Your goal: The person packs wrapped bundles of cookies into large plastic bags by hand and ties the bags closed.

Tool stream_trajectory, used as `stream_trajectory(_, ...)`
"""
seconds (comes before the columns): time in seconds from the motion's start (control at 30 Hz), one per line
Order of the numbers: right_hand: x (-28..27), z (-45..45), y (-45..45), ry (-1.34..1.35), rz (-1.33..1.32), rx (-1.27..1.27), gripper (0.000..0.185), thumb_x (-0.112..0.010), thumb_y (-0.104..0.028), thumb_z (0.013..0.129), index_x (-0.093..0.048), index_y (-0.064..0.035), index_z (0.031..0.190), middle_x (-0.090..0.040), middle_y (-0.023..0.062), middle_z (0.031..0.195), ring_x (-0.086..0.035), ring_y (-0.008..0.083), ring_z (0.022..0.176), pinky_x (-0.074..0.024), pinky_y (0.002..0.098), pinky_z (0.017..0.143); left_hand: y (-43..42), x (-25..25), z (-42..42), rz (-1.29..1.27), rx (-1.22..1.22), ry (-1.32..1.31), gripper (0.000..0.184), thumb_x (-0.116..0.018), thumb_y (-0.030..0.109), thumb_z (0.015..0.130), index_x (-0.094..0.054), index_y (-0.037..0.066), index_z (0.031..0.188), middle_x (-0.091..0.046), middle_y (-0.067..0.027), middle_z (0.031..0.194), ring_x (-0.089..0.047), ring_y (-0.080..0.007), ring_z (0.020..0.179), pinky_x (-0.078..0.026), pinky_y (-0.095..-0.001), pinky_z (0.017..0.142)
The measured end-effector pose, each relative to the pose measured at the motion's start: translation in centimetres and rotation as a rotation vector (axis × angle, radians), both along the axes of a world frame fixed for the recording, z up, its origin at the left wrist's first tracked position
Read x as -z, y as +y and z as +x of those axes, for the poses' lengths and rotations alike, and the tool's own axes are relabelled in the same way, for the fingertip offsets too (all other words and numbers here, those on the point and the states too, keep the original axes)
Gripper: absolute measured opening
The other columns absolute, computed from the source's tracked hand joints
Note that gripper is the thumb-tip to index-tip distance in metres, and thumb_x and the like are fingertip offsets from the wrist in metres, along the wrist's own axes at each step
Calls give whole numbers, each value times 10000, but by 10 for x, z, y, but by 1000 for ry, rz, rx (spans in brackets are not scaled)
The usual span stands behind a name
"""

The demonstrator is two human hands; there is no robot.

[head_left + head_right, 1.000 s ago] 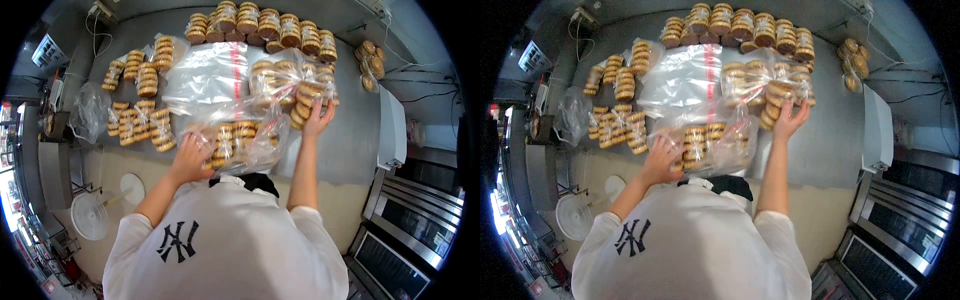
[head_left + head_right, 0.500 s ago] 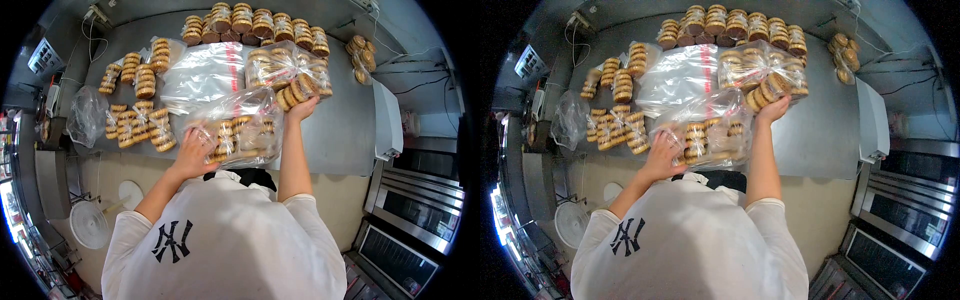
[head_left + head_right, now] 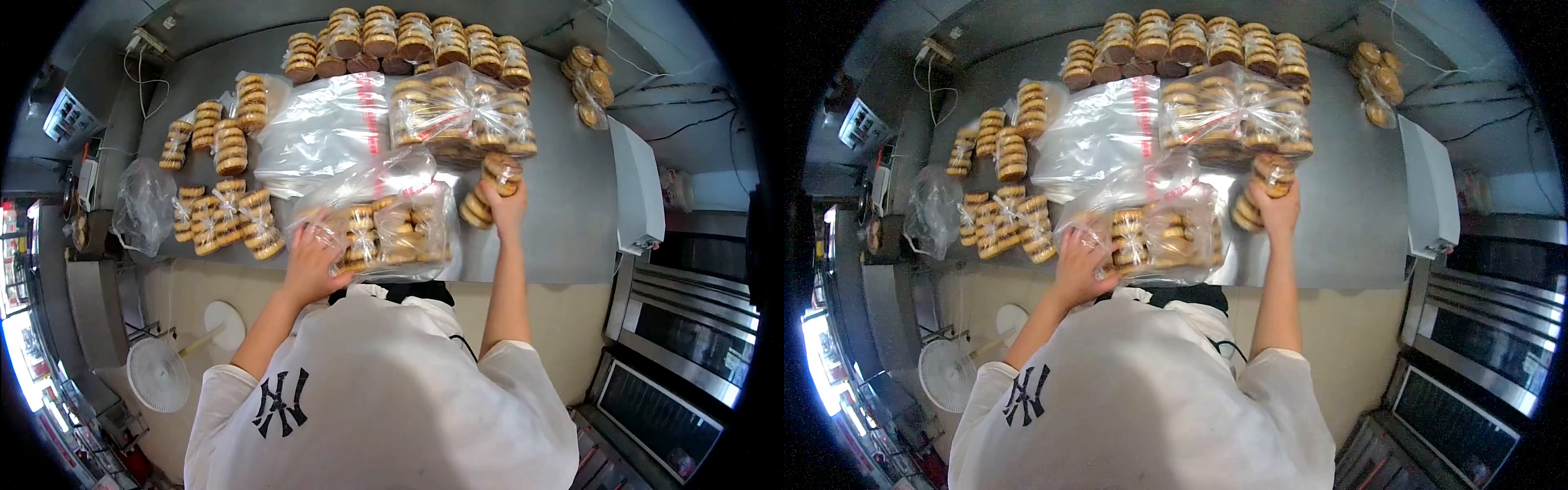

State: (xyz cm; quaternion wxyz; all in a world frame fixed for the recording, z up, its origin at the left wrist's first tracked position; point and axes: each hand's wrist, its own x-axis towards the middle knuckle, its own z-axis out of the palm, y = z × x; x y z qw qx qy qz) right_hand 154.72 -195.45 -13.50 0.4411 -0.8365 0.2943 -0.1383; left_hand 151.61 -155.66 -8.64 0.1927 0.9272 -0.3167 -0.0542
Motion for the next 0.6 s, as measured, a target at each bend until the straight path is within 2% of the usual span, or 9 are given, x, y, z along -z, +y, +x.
stream_trajectory(0.1,8,-18,-24,205,-277,7,721,-820,-280,662,-505,-77,1277,-638,162,1090,-633,332,980,-505,407,870,-4,1,-1,-25,-23,-42,561,-789,340,653,-664,180,1176,-588,-103,1258,-383,-386,1334,-224,-603,1111)
stream_trajectory(0.13,14,-22,-27,213,-278,7,721,-820,-280,662,-505,-77,1277,-638,162,1090,-633,332,980,-505,407,870,-6,0,-1,-25,-22,-34,561,-789,340,653,-664,180,1176,-588,-103,1258,-383,-386,1334,-224,-603,1111)
stream_trajectory(0.2,21,-32,-23,278,-571,-13,752,-822,-279,643,-501,-92,1298,-610,166,1105,-602,365,1001,-487,453,853,-7,-4,-1,-7,-22,-50,510,-802,295,646,-673,166,1122,-577,-82,1270,-362,-345,1372,-266,-594,1087)
stream_trajectory(0.23,24,-36,-18,281,-568,-12,752,-822,-279,643,-501,-92,1298,-610,166,1105,-602,365,1001,-487,453,853,-6,-3,0,-5,-21,-36,509,-801,296,646,-675,167,1122,-583,-79,1273,-370,-348,1366,-264,-593,1088)
stream_trajectory(0.3,19,-52,4,143,-793,-126,765,-822,-284,645,-497,-103,1313,-574,160,1155,-570,354,1039,-460,473,854,-6,-2,0,1,-16,-51,510,-801,296,647,-674,170,1124,-582,-78,1280,-375,-351,1363,-265,-590,1089)
stream_trajectory(0.4,9,-64,11,114,-776,-172,755,-813,-293,652,-502,-97,1312,-533,167,1227,-537,351,1093,-439,477,873,-7,-2,1,-1,-15,-68,512,-801,298,650,-672,174,1130,-582,-79,1292,-381,-357,1358,-266,-586,1089)
stream_trajectory(0.47,25,-61,-13,75,-773,-146,788,-827,-351,641,-512,-54,1300,-565,187,1185,-560,358,1077,-456,464,882,-6,-1,-3,0,-30,-60,514,-800,299,651,-671,174,1132,-581,-80,1298,-383,-361,1356,-267,-584,1089)
stream_trajectory(0.57,29,-57,-34,338,-56,-396,955,-870,-445,569,-498,10,1322,-614,213,1192,-604,360,1089,-482,421,934,-3,-2,0,-9,-15,-91,510,-797,304,659,-669,172,1134,-579,-78,1298,-378,-366,1358,-268,-581,1089)
stream_trajectory(0.6,35,-58,-38,336,-59,-399,955,-870,-445,569,-498,10,1322,-614,213,1192,-604,360,1089,-482,421,934,-3,-4,1,-14,-9,-78,504,-795,303,662,-668,170,1132,-580,-79,1294,-377,-367,1360,-269,-579,1088)
